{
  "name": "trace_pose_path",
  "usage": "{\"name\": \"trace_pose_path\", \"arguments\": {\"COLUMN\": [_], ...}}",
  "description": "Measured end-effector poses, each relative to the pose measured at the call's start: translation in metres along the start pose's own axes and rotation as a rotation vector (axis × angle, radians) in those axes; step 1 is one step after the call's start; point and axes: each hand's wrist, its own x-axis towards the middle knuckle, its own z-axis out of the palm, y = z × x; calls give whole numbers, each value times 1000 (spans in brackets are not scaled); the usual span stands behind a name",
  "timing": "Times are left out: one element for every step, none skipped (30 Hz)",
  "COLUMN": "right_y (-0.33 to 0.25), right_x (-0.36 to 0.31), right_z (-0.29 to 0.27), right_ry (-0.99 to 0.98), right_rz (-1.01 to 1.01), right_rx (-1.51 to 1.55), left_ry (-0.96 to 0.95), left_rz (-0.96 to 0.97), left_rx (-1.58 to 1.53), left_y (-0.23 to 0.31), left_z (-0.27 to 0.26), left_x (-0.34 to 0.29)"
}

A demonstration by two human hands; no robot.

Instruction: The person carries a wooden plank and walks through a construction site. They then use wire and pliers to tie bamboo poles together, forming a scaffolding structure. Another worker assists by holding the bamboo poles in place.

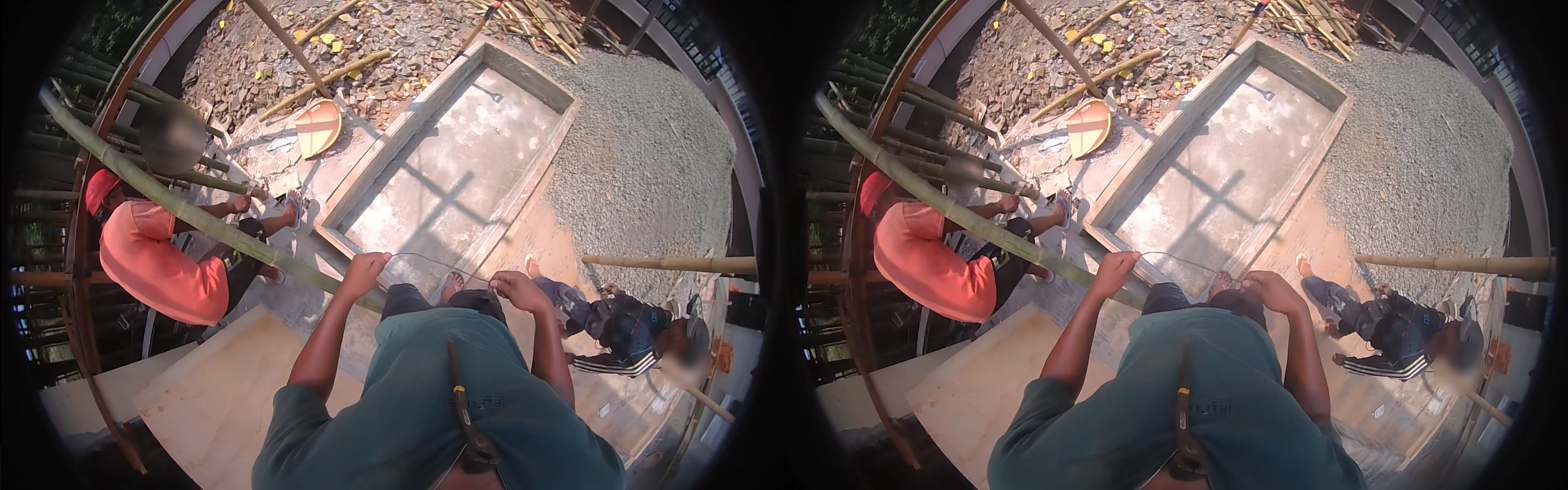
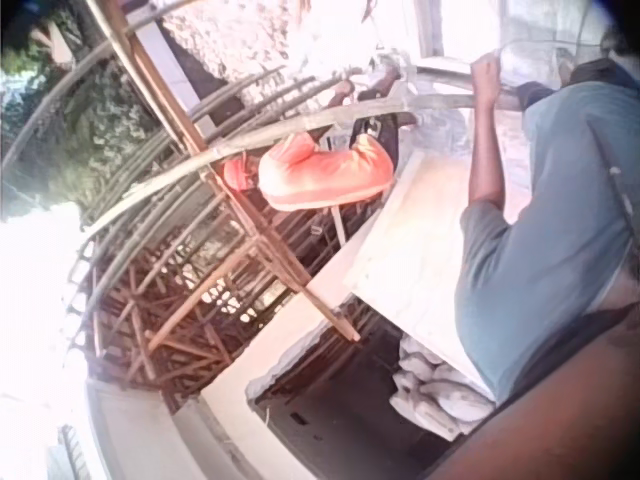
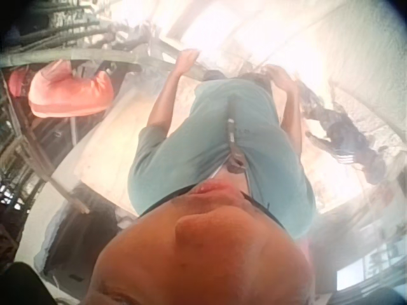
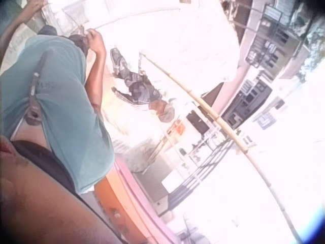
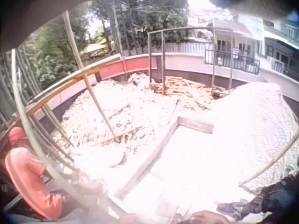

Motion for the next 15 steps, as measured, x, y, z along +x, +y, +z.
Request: {"name": "trace_pose_path", "arguments": {"right_y": [5, 6, 5, 0, -19, -20, -22, -23, -22, -25, -26, -31, -28, -18, -8], "right_x": [6, 19, 33, 41, 50, 61, 74, 94, 118, 138, 161, 185, 207, 236, 268], "right_z": [-9, -23, -40, -50, -63, -70, -76, -84, -92, -95, -102, -112, -124, -135, -147], "right_ry": [25, 25, 25, 19, 54, 38, 20, 4, -20, -38, -65, -85, -104, -119, -79], "right_rz": [-1, 6, 11, 15, -46, -54, -74, -107, -107, -121, -149, -170, -111, -78, -155], "right_rx": [-10, -39, -70, -103, -157, -141, -135, -130, -103, -88, -174, -302, -352, -358, -377], "left_ry": [4, 14, 26, 42, 62, 55, 64, 80, 89, 116, 151, 184, 192, 221, 196], "left_rz": [-12, -5, 2, 5, -19, -58, -90, -115, -124, -158, -193, -227, -241, -147, -130], "left_rx": [-11, 22, 54, 86, 66, 64, 59, 61, 68, 69, 69, 72, 72, 54, 52], "left_y": [4, 5, 4, 2, 1, -6, -18, -31, -45, -66, -87, -109, -122, -138, -152], "left_z": [0, 0, 1, 0, 0, 2, 2, -1, -1, -1, 0, 1, -2, -4, -8], "left_x": [15, 35, 56, 66, 79, 86, 94, 107, 121, 132, 142, 153, 169, 188, 210]}}
